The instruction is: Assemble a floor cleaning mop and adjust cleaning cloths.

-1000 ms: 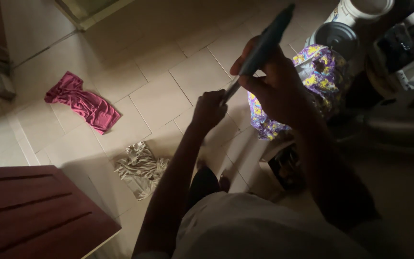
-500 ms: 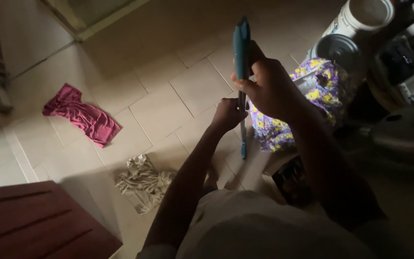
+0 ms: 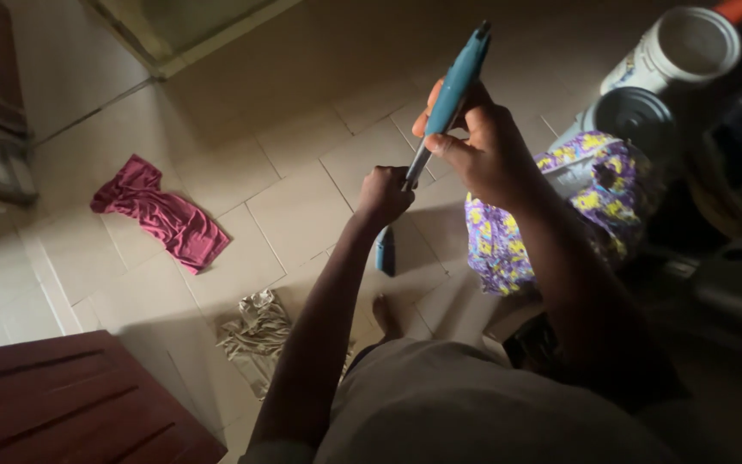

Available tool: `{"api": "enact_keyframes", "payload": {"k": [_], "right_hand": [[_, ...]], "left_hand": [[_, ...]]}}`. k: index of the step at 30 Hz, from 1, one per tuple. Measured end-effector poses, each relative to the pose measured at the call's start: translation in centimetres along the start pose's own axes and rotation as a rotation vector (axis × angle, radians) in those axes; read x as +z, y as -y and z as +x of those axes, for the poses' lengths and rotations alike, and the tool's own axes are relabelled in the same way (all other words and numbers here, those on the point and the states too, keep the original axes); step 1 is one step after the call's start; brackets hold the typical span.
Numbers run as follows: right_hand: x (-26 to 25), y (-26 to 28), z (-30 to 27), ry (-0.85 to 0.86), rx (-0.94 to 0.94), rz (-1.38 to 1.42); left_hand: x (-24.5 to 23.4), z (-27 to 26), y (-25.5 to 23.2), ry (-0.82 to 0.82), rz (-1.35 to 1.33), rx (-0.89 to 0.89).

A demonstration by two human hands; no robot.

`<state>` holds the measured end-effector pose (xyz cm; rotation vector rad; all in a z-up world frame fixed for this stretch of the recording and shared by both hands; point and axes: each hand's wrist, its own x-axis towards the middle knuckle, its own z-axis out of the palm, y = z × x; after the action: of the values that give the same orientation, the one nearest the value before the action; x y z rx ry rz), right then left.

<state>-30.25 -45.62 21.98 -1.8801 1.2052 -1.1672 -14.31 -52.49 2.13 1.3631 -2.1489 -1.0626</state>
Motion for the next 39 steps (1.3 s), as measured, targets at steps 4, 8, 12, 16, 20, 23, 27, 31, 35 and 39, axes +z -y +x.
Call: {"api": "enact_keyframes", "payload": {"k": [4,8,12,16,20,23,27,31,35,39], "right_hand": [[1.0,-0.1,1.8,0.003,0.042,0.074],[0.6,0.4,3.1,0.028,0.032,0.171],[-1.3,2.1,3.7,0.037,0.062,0.199],[-2.8,3.6,4.3,0.024,0.09,0.187],[-4.2,3.3,4.9,0.056,0.058,0.096],[-5.1,2.6,5.6,0.076,0.034,0.0],[-6.2,0.6,6.7,0.103,0.028,-0.11],[-7.1,-2.5,8.2,0.114,-0.056,-0.192],[-7.3,-5.9,9.4,0.153,-0.01,-0.213],[-8.1,-8.0,10.5,0.164,-0.058,-0.139]], "left_hand": [[-2.3,0.6,1.0,-0.035,0.016,-0.004],[-3.9,1.1,0.4,-0.061,0.119,0.014],[-5.7,1.3,-1.5,-0.081,0.092,0.125],[-5.3,2.1,-3.0,-0.068,0.066,0.111],[-3.8,3.4,-4.0,-0.043,0.003,0.095],[-1.9,4.8,-4.5,-0.043,-0.037,0.108],[1.2,7.3,-4.5,-0.023,-0.058,0.121],[3.8,10.1,-4.4,-0.007,-0.129,0.045],[6.1,13.0,-2.5,-0.006,-0.099,-0.087],[4.6,13.7,-3.1,-0.06,-0.156,-0.145]]}}
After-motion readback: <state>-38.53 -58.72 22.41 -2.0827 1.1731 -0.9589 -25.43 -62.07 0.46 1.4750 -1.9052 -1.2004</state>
